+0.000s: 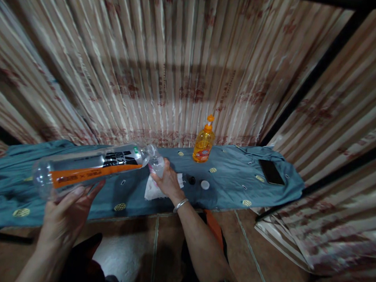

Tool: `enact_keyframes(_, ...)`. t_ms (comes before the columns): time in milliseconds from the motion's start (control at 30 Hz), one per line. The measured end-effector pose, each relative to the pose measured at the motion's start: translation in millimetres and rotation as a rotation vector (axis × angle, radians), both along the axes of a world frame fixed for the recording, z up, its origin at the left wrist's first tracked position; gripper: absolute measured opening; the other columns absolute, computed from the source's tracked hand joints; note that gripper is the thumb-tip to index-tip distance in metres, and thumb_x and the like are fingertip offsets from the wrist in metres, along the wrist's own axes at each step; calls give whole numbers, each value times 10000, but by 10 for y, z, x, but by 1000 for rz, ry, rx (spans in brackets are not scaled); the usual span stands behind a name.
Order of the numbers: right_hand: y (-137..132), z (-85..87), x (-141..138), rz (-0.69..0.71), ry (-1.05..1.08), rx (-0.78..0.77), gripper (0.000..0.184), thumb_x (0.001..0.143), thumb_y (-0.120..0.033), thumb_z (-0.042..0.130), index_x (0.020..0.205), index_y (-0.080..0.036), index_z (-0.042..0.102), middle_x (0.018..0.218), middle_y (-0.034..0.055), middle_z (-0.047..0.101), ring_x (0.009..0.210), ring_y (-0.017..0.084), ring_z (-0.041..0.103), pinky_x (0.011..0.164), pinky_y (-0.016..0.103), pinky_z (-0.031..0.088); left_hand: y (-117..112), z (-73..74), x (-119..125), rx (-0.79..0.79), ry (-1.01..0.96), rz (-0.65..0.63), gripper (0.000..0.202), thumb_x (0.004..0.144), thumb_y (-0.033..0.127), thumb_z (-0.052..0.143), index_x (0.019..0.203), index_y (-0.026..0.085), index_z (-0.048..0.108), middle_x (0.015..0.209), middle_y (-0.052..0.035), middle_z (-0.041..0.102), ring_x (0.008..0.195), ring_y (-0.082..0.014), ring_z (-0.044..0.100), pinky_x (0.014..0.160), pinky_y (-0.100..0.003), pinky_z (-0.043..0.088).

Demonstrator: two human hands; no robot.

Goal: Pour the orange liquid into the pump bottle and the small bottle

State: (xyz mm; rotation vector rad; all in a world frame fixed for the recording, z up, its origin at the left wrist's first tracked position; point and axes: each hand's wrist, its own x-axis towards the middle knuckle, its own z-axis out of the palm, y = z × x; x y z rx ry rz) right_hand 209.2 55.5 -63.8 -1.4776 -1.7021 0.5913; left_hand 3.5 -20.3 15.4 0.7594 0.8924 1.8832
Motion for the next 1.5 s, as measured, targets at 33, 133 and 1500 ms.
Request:
enact_keyframes(33, 1, -2, 1, 1, -2, 2, 679, 838, -364, 651, 1405, -177, 329, 1164, 123, 660, 1081, 290, 644, 918, 408, 499, 0, 3, 1, 5, 10, -2, 340, 516, 134, 836, 817, 215, 701, 827, 6, 688, 861, -183, 633, 787, -373, 604)
enact_keyframes(133, 6, -6, 3, 10, -11, 9, 676, 844, -366, 647, 1407, -178, 322, 1156, 120, 662, 1073, 287, 647, 914, 402, 497, 2, 12, 5, 10, 31, -8, 286, 537, 158, 833, 783, 210, 697, 897, -10, 695, 890, -195, 637, 767, -367, 610)
enact_keyframes(1500, 31, -38, -11, -17, -10, 17, 657, 827, -317, 672, 1368, -139, 345, 1194, 152, 660, 1117, 284, 640, 928, 385, 500, 72, -109, -29, -30, -90, -7, 345, 444, 170, 866, 668, 219, 608, 624, 97, 638, 682, -118, 633, 835, -435, 582)
